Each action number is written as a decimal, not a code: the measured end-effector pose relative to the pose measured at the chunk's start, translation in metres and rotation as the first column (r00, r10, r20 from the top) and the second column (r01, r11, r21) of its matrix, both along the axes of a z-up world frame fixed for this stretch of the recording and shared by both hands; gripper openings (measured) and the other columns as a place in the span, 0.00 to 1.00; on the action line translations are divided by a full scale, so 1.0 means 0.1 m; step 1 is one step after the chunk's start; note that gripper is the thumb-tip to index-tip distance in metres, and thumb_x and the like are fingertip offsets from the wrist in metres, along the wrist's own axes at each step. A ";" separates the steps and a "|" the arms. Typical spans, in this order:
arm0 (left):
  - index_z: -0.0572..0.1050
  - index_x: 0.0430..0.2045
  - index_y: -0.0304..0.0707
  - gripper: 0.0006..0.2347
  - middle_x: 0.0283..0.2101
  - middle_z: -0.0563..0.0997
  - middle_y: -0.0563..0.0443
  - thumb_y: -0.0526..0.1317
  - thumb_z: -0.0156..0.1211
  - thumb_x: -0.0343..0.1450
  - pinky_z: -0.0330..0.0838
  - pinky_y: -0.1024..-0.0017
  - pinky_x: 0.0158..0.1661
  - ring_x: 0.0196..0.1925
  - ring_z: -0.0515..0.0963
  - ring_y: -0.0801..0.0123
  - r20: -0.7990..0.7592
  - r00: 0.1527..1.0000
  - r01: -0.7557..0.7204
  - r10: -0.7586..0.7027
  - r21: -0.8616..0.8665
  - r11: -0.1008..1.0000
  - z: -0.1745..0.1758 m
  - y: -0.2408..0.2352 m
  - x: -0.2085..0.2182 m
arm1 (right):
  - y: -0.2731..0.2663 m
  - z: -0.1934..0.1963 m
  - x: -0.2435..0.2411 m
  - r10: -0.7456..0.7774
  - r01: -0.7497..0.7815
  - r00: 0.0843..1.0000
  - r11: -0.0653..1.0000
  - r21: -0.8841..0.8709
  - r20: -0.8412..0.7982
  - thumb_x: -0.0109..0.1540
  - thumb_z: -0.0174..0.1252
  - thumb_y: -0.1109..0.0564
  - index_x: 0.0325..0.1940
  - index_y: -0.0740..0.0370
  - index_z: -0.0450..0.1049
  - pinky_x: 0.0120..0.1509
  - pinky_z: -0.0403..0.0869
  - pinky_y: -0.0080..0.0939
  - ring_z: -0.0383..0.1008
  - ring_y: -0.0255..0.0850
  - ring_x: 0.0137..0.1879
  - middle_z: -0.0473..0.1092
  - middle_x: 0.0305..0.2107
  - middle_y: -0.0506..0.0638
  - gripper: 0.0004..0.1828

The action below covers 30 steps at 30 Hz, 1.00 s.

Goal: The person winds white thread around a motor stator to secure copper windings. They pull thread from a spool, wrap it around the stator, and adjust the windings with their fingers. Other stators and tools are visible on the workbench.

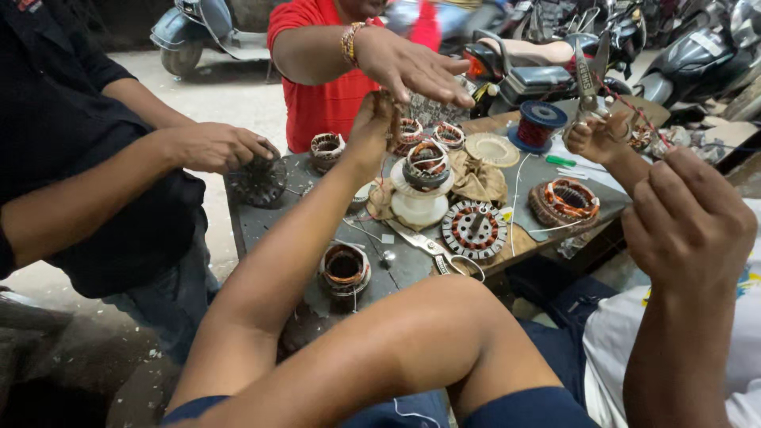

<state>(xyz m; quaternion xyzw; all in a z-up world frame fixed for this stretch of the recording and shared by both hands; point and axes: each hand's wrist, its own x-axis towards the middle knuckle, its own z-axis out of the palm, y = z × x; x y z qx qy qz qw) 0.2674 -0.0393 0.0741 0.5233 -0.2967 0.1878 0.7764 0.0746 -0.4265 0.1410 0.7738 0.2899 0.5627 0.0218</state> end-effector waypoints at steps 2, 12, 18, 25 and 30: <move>0.66 0.46 0.46 0.13 0.30 0.71 0.58 0.54 0.45 0.80 0.58 0.78 0.22 0.23 0.67 0.78 0.020 1.000 0.003 -0.002 -0.016 1.000 0.04 0.00 -0.01 | 0.04 -0.01 -0.07 0.219 -0.189 0.953 0.970 0.156 -0.207 0.69 0.49 0.68 0.55 0.79 0.70 0.45 0.71 0.35 0.73 0.42 0.44 0.72 0.42 0.58 0.12; 0.67 0.44 0.44 0.16 0.28 0.71 0.58 0.56 0.49 0.79 0.57 0.78 0.22 0.24 0.68 0.78 0.102 0.994 -0.043 0.049 -0.056 0.997 0.24 0.10 -0.06 | 0.38 -0.08 -0.20 0.251 -0.252 0.966 0.968 0.012 0.059 0.62 0.55 0.70 0.48 0.77 0.73 0.48 0.76 0.43 0.76 0.45 0.43 0.75 0.40 0.59 0.11; 0.64 0.50 0.50 0.14 0.27 0.71 0.60 0.51 0.56 0.75 0.56 0.80 0.20 0.21 0.67 0.80 -0.046 0.991 -0.129 0.125 -0.095 0.987 0.06 0.29 -0.14 | 1.58 -1.31 -0.32 0.917 -0.535 0.362 0.351 0.769 -0.167 0.65 0.55 0.66 0.49 0.75 0.73 0.48 0.76 0.42 0.75 0.43 0.42 0.75 0.38 0.57 0.09; 0.63 0.53 0.43 0.14 0.31 0.73 0.56 0.47 0.57 0.80 0.63 0.75 0.25 0.27 0.72 0.75 0.063 0.997 -0.042 0.049 -0.104 0.994 -0.18 0.52 -0.07 | 2.58 -1.82 -0.37 0.994 -0.144 0.008 -0.108 0.984 0.111 0.69 0.56 0.62 0.49 0.72 0.72 0.48 0.76 0.40 0.74 0.40 0.41 0.75 0.37 0.55 0.08; 0.65 0.52 0.43 0.13 0.35 0.76 0.54 0.41 0.56 0.76 0.73 0.74 0.30 0.30 0.77 0.73 -0.074 0.991 -0.113 0.110 -0.036 0.993 -0.10 0.61 -0.15 | 2.66 -1.14 0.85 0.973 -0.153 0.229 0.015 0.988 0.021 0.70 0.56 0.59 0.53 0.68 0.72 0.49 0.75 0.38 0.74 0.38 0.43 0.75 0.40 0.53 0.10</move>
